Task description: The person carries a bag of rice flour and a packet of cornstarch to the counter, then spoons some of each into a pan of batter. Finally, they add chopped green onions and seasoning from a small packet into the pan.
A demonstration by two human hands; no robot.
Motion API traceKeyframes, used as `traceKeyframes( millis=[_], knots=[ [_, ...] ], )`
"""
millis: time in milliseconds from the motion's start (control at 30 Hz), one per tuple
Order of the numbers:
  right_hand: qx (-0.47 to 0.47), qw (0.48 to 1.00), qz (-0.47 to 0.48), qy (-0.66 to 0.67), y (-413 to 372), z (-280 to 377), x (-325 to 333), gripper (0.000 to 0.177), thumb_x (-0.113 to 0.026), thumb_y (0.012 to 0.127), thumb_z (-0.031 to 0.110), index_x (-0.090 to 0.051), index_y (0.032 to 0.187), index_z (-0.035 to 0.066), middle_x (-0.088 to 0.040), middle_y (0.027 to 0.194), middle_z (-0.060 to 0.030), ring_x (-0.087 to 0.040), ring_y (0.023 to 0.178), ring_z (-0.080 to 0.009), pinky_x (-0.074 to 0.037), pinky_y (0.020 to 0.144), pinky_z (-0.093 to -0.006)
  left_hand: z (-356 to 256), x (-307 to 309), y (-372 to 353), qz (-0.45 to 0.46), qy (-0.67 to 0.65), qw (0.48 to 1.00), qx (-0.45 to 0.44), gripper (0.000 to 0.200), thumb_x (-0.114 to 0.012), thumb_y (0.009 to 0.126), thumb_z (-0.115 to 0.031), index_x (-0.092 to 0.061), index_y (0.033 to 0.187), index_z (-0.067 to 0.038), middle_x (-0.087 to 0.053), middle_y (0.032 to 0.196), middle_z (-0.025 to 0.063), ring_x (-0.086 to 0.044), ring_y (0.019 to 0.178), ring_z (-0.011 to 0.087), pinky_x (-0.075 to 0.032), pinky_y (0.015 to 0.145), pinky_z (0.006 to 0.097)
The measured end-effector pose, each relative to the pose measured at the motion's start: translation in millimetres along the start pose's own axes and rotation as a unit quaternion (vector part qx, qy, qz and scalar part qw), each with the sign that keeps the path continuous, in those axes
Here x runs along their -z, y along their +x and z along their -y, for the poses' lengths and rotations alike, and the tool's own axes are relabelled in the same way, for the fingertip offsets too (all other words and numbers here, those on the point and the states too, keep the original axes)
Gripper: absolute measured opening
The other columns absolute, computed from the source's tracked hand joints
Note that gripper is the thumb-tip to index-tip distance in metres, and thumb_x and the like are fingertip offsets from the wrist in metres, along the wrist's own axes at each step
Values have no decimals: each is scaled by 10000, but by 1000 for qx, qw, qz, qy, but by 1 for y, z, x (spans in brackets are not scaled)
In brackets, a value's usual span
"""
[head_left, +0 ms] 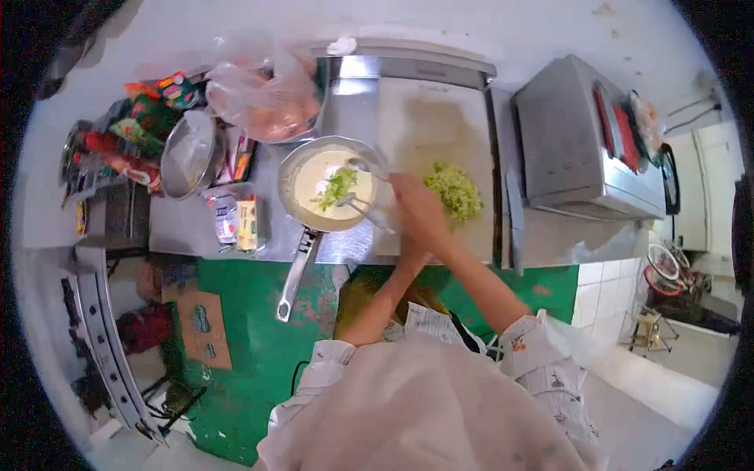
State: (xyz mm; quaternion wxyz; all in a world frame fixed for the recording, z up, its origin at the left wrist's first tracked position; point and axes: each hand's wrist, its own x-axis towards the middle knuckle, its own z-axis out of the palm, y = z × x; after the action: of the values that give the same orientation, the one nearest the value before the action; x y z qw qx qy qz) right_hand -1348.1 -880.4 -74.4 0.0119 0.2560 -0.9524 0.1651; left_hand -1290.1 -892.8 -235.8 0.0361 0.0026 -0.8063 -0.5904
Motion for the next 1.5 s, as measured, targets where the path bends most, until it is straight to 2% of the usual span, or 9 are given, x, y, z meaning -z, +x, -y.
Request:
traceKeyframes(
  millis=[67,167,267,333,667,967,1167,1233,1500],
  knots=[
    [-164,940,-85,287,-25,-16,2,231,-448,891,93,-548,1091,35,-559,894,-118,-536,791,-235,-436,670,-312,-16,11,2,56,-64,994,70,446,-490,881,-142,-387,1306,-56,-500,1243,179,-439,1195,332,-328,1032,390],
    [-191,898,-221,328,-79,-41,-12,209,-442,933,147,-559,1069,39,-565,831,-108,-502,720,-203,-416,656,-304,-40,29,5,-28,17,998,-46,382,-466,832,-29,-503,1211,-55,-521,1218,170,-476,1163,330,-347,1020,395],
    [-325,896,-181,242,-140,-68,0,211,-440,942,169,-555,1060,37,-573,817,-99,-517,699,-198,-423,665,-316,-49,33,8,-69,-4,997,-41,397,-434,771,47,-568,1132,-50,-513,1236,155,-457,1184,320,-327,1035,406],
    [-406,868,-194,210,-161,-87,-7,224,-476,895,108,-537,1101,47,-593,1025,-176,-564,936,-354,-434,828,-403,-49,32,7,-107,75,990,-45,460,-428,743,78,-545,1168,-56,-501,1250,159,-428,1210,324,-312,1044,411],
    [-404,883,-192,144,-166,-101,-47,255,-457,866,49,-517,1114,55,-580,1027,-195,-568,875,-412,-463,757,-452,-58,25,10,-61,58,995,-57,493,-414,761,82,-501,1232,-36,-484,1275,175,-419,1220,329,-309,1046,403],
    [-290,941,-172,42,-164,-89,-36,217,-428,907,75,-503,1110,72,-559,1017,-172,-567,821,-386,-474,665,-450,-68,21,10,-31,6,998,-49,398,-404,842,48,-503,1219,-30,-524,1223,166,-483,1165,324,-366,995,381],
    [-252,957,-144,-19,-171,-98,-35,272,-445,850,15,-517,1104,81,-541,919,-148,-566,828,-352,-485,661,-429,-64,25,9,-39,14,998,-44,372,-384,861,17,-514,1206,-36,-524,1220,166,-481,1164,329,-368,992,387],
    [-242,964,-107,-38,-172,-100,-36,455,-499,727,-6,-519,1171,96,-556,986,-154,-578,902,-330,-528,680,-402,-60,24,8,-43,50,997,-48,390,-375,847,31,-516,1205,-34,-520,1230,164,-472,1172,327,-363,998,386],
    [-272,947,-168,35,-177,-97,-27,242,-454,874,47,-501,1110,69,-560,995,-164,-560,874,-374,-473,700,-425,-64,32,7,-28,18,999,-33,409,-410,825,42,-515,1212,-40,-525,1232,158,-478,1169,317,-362,1004,375]
  ],
)
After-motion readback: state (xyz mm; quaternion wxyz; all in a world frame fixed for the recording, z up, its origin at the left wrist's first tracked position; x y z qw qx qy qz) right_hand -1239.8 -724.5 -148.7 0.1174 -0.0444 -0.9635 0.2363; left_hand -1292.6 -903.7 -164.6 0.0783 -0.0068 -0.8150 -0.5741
